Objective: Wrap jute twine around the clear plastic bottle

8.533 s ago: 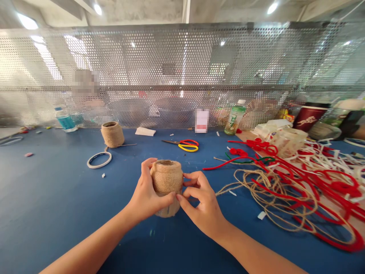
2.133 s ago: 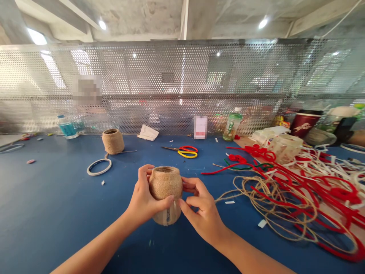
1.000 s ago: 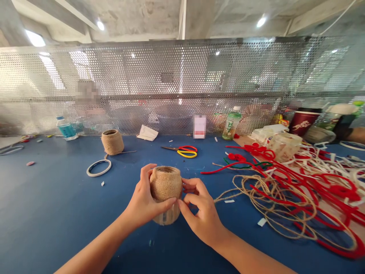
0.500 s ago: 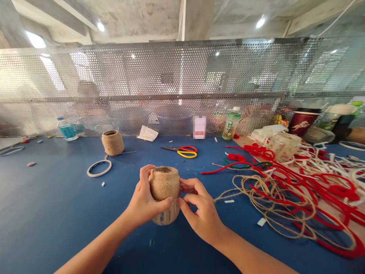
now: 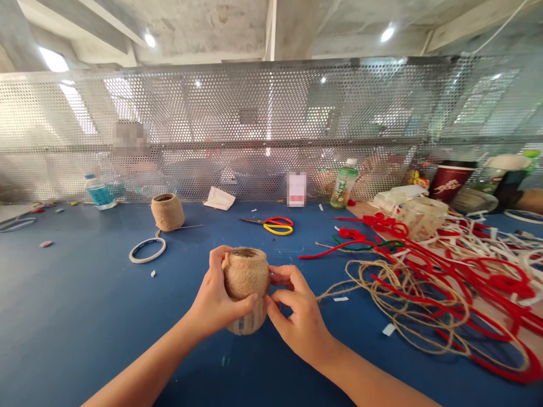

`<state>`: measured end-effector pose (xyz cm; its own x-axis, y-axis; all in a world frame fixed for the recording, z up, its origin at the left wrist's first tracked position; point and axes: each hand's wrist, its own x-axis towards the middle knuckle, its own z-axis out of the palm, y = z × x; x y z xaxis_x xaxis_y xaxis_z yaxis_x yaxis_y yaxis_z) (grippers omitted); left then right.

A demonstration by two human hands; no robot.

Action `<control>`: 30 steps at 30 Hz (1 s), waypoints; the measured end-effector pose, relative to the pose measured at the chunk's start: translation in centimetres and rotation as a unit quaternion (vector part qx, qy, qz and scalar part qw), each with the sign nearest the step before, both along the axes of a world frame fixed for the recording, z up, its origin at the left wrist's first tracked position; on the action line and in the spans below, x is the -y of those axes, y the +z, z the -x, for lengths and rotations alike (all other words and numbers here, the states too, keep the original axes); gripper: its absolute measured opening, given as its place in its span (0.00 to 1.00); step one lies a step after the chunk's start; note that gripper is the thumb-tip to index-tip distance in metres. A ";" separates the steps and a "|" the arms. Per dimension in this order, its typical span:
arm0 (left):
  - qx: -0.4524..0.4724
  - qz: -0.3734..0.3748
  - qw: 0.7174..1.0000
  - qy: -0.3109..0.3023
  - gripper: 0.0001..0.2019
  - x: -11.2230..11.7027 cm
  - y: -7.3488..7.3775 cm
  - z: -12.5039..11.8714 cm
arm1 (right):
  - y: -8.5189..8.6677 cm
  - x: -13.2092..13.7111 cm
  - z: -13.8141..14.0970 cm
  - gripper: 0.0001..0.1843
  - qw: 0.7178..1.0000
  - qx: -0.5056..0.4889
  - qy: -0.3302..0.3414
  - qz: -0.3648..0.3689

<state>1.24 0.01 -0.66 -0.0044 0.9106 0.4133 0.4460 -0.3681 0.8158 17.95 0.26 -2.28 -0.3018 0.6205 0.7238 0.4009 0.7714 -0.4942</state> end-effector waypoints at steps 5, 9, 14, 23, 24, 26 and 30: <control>0.030 0.031 0.999 -0.004 0.37 0.1 0.1 -0.3 | 0.1 0.0 0.0 0.12 1.000 -0.003 -0.004 0.009; 0.029 0.039 0.999 0.008 0.38 0.4 0.3 -0.6 | 0.1 0.0 0.0 0.12 1.000 -0.003 0.003 0.016; 0.037 0.045 0.998 0.029 0.35 0.5 0.3 -0.8 | 0.1 0.0 0.0 0.12 1.000 0.007 0.008 0.026; 0.050 0.017 0.998 0.021 0.33 0.2 -0.2 -0.7 | 0.3 0.4 -0.2 0.13 0.999 0.015 -0.001 0.033; 0.054 0.017 0.998 0.020 0.33 0.2 -0.1 -0.7 | 0.3 0.4 -0.2 0.13 0.999 0.016 -0.002 0.033; 0.061 0.022 0.998 0.018 0.32 0.3 0.0 -0.8 | 0.2 0.4 -0.2 0.12 0.999 0.017 -0.002 0.034; 0.068 0.041 0.997 0.021 0.32 0.4 0.3 -0.9 | 0.2 0.4 -0.2 0.12 0.999 0.015 -0.002 0.037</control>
<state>2.17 -0.40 -0.36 -0.0947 0.9394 0.3295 0.3424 -0.2801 0.8968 18.18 -0.14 -2.06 -0.3210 0.6725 0.6668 0.4194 0.7322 -0.5366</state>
